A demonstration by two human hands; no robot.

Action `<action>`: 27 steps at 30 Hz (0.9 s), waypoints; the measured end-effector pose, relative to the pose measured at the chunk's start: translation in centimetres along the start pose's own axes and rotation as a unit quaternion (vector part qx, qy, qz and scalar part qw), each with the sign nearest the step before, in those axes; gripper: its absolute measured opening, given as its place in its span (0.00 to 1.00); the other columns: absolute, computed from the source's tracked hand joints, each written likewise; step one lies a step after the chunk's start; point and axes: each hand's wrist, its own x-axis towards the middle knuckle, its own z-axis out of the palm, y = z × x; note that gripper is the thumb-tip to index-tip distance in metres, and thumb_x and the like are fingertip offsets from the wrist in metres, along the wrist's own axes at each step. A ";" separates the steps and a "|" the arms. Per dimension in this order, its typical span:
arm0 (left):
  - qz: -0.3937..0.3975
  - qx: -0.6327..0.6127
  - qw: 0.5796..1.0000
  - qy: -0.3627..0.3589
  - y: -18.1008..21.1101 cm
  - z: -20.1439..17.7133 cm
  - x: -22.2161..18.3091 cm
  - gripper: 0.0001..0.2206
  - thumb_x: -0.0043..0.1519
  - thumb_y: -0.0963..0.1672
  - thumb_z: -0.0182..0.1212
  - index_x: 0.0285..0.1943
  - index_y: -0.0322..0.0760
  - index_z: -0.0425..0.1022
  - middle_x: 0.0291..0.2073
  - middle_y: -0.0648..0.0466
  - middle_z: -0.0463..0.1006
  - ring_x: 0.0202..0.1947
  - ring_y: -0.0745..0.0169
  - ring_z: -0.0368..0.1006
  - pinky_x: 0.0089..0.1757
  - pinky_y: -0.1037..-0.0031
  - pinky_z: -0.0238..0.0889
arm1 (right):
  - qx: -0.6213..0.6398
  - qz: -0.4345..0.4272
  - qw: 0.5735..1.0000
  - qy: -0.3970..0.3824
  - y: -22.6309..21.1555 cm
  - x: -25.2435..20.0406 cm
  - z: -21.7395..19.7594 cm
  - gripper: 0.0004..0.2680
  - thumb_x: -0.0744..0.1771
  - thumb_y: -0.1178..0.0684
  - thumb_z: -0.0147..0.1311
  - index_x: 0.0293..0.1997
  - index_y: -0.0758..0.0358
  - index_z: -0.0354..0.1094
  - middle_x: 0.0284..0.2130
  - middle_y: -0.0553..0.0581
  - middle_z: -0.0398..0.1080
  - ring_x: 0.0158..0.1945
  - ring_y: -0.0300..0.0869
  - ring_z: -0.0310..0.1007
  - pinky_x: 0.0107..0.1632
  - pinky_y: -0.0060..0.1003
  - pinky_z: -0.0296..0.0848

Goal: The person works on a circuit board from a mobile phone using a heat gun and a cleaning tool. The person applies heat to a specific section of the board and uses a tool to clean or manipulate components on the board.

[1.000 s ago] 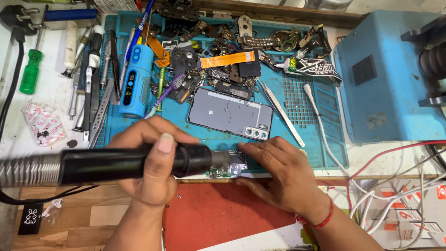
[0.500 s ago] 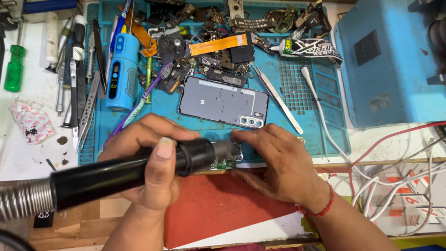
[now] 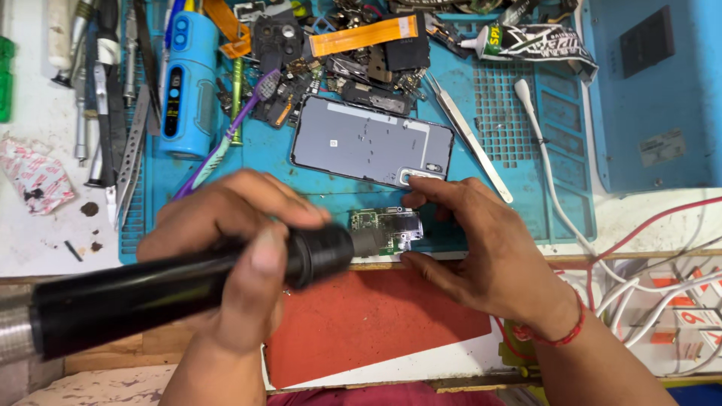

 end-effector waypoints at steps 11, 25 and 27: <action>-0.092 -0.057 0.993 0.041 0.4 1.3 -0.3 0.18 0.69 0.48 0.63 0.34 0.28 0.67 0.31 0.39 0.77 0.29 0.56 0.75 0.38 0.65 0.76 | 0.012 0.006 1.000 -0.020 0.1 -0.1 -0.6 0.29 0.57 0.58 0.69 0.65 0.65 0.59 0.49 0.55 0.74 0.42 0.48 0.72 0.46 0.40 0.74; -0.044 -0.052 0.997 0.024 0.0 1.4 -0.6 0.19 0.68 0.48 0.60 0.31 0.27 0.65 0.32 0.40 0.77 0.31 0.57 0.76 0.40 0.65 0.77 | -0.062 -0.048 0.997 -0.016 -0.2 -0.1 -1.1 0.28 0.58 0.55 0.68 0.64 0.67 0.60 0.45 0.61 0.72 0.44 0.54 0.72 0.46 0.45 0.72; -0.041 0.024 0.998 0.037 0.0 1.2 -0.1 0.17 0.65 0.48 0.58 0.30 0.28 0.66 0.30 0.41 0.78 0.29 0.58 0.76 0.37 0.66 0.76 | -0.088 -0.082 0.993 0.005 -0.6 0.2 -0.9 0.28 0.59 0.54 0.68 0.64 0.68 0.60 0.46 0.62 0.72 0.46 0.56 0.71 0.48 0.46 0.72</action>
